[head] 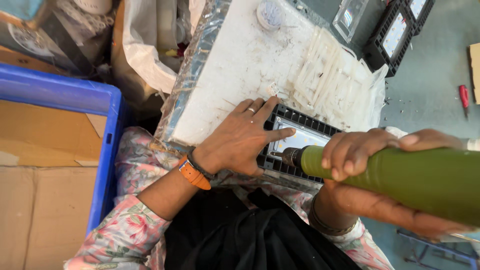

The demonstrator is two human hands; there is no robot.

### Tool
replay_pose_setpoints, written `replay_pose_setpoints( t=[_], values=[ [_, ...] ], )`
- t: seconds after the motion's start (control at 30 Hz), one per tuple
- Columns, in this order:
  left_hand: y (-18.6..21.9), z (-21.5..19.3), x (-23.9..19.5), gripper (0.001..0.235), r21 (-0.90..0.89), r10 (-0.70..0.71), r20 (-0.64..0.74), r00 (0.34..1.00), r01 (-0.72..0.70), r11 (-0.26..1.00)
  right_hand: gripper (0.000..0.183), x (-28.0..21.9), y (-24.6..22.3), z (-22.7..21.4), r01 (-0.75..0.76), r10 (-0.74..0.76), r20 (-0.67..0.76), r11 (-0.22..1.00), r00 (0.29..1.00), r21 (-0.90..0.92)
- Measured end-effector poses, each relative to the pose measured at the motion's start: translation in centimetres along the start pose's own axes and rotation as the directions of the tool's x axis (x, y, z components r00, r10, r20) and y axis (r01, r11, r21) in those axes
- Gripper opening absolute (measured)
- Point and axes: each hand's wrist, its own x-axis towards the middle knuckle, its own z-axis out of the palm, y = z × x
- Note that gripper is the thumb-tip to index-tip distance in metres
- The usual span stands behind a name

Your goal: The person assembles LED light fixtures by placing clear plastic covers over LED modules, then using a green pneumatic screwdriver to fasten screws around the perimeter. They wipe the surface with a cloth and repeat the process on multiple units, stacking finished fixtures on the table.

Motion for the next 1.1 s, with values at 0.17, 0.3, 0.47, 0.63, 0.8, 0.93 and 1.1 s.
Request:
replay_pose_setpoints(
  t=[0.17,0.3,0.47,0.63,0.8,0.93,1.1],
  values=[
    [0.1,-0.4,-0.3,0.099,-0.027,0.026,-0.034,0.999,-0.027,0.999,0.077,0.2,1.3,0.9,0.034,-0.032,-0.022,0.994,0.999,0.103],
    [-0.3,-0.1,-0.4,0.1,-0.034,0.04,-0.027,0.999,-0.041,0.999,0.074,2.2,1.2,-0.3,-0.053,0.049,0.023,0.972,0.999,0.23],
    [-0.4,0.3,-0.6,0.099,-0.035,-0.004,-0.002,1.0,0.004,0.999,0.077,5.1,-2.2,-5.0,-0.001,0.008,-0.088,0.997,0.996,0.075],
    [-0.3,0.5,-0.5,0.101,-0.009,-0.034,0.051,0.998,0.035,0.999,0.078,4.9,-4.3,-9.7,-0.05,0.035,-0.204,0.997,0.978,-0.065],
    [-1.5,0.0,-1.2,0.112,-0.592,-0.064,-0.085,0.994,0.001,0.806,0.118,-1.0,-1.5,-11.1,-0.161,0.066,-0.265,0.92,0.962,-0.358],
    [-2.4,0.2,-2.1,0.107,-0.937,-0.309,-0.219,0.926,-0.111,0.331,0.124,-5.8,0.5,-11.0,-0.282,0.216,-0.182,0.729,0.959,-0.624],
    [-1.5,2.2,-3.6,0.098,-0.931,-0.523,-0.224,0.823,-0.021,0.365,0.133,-4.7,1.3,-10.8,0.266,0.433,0.386,0.312,0.814,-0.912]
  ],
)
